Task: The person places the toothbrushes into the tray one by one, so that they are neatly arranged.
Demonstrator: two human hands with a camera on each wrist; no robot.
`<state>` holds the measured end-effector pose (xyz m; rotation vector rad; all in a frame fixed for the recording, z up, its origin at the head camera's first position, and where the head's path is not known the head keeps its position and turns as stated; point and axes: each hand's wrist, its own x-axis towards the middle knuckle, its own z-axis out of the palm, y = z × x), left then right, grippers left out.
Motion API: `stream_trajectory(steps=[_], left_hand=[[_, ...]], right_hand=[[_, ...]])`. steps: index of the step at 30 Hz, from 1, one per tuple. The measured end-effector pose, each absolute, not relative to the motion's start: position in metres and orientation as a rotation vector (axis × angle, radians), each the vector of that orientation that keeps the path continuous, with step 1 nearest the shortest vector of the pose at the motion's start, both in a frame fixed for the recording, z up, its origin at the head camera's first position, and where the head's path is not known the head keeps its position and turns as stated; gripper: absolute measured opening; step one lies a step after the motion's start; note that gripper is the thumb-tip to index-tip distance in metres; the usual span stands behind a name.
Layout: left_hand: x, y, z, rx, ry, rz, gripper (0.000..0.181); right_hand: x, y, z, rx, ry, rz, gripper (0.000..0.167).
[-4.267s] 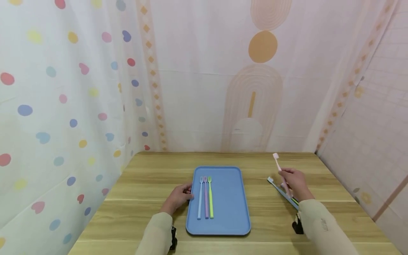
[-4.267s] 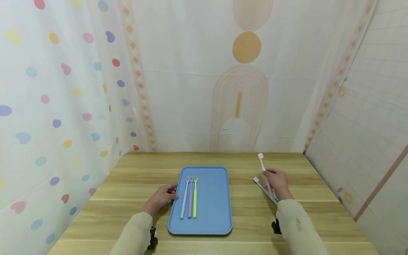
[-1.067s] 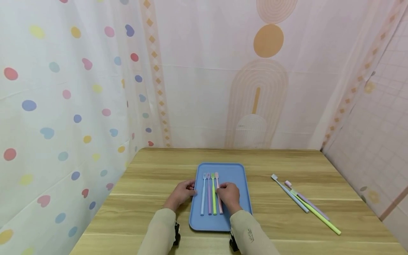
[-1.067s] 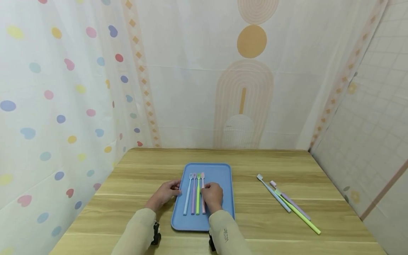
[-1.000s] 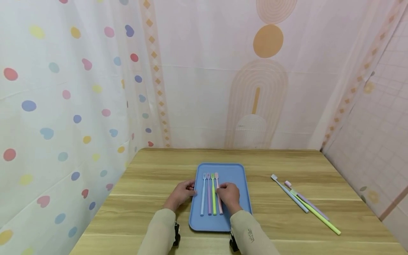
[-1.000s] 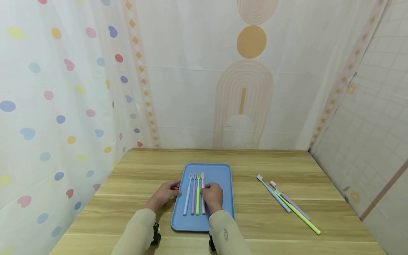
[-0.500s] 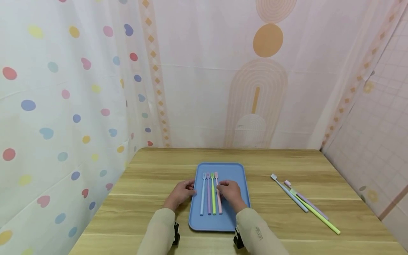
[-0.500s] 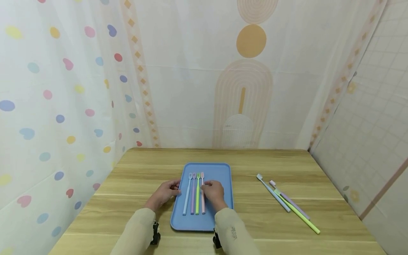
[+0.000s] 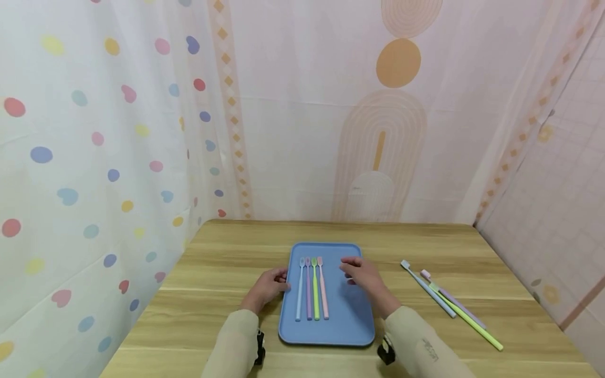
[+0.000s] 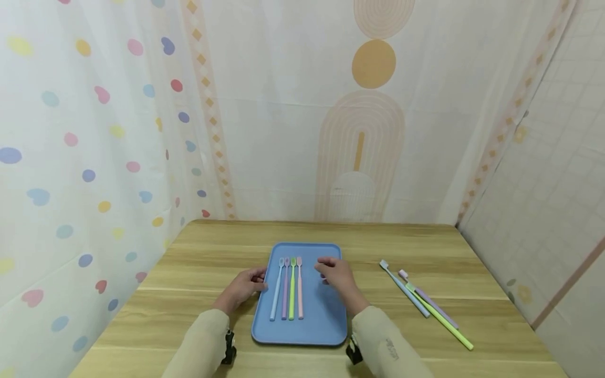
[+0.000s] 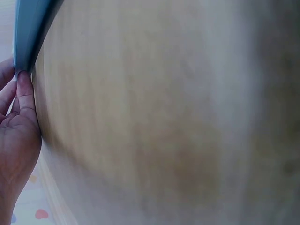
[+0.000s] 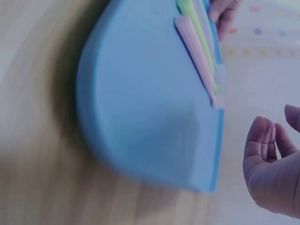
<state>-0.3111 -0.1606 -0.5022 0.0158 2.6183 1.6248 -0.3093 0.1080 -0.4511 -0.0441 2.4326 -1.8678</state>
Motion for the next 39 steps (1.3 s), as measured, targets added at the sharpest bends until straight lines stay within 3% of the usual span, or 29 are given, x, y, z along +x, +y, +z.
stream_trajectory(steps=[16, 24, 31, 39], left_hand=[[-0.313, -0.159, -0.504, 0.029, 2.629, 1.626, 0.05], [-0.31, -0.162, -0.499, 0.022, 2.631, 1.614, 0.052], [-0.311, -0.161, -0.498, 0.01, 2.614, 1.621, 0.053], [-0.311, -0.162, -0.5, -0.007, 2.618, 1.621, 0.052]], right_hand=[[-0.301, 0.272, -0.43, -0.058, 2.605, -1.69, 0.053], [-0.296, 0.343, -0.439, -0.069, 2.668, -1.504, 0.06], [-0.287, 0.373, -0.457, 0.027, 2.625, -1.469, 0.056], [-0.288, 0.374, -0.473, 0.114, 2.588, -1.433, 0.056]])
